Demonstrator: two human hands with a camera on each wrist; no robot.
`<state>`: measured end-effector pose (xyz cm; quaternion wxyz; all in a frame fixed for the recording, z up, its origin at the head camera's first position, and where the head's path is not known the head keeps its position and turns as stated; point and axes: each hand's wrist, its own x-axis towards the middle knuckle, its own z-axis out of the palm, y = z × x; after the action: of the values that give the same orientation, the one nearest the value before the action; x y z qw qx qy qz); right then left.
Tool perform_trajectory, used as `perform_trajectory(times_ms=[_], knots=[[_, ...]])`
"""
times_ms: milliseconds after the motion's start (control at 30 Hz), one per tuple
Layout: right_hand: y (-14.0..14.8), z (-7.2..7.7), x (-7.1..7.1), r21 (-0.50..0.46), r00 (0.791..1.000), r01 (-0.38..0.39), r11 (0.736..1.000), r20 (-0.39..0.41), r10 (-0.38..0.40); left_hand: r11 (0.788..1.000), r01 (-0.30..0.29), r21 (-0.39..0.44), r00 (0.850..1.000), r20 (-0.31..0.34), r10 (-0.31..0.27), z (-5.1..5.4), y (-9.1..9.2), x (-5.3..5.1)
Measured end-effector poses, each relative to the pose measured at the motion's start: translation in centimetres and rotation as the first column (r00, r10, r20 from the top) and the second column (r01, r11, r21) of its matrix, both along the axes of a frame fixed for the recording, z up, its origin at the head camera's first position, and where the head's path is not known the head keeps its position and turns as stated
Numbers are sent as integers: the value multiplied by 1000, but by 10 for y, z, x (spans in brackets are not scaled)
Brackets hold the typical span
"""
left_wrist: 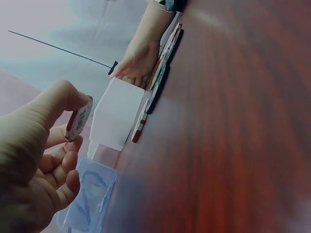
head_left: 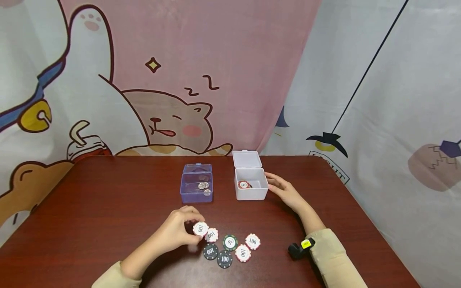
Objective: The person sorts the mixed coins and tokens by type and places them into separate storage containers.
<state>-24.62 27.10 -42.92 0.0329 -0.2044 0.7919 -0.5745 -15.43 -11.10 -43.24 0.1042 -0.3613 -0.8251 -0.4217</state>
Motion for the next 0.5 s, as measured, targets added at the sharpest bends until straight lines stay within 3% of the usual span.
perform_trajectory(times_ms=[500], knots=[[0, 0, 1, -5, 1000, 6, 1000, 9, -6, 998, -48, 39, 999, 21, 48, 19, 27, -19]])
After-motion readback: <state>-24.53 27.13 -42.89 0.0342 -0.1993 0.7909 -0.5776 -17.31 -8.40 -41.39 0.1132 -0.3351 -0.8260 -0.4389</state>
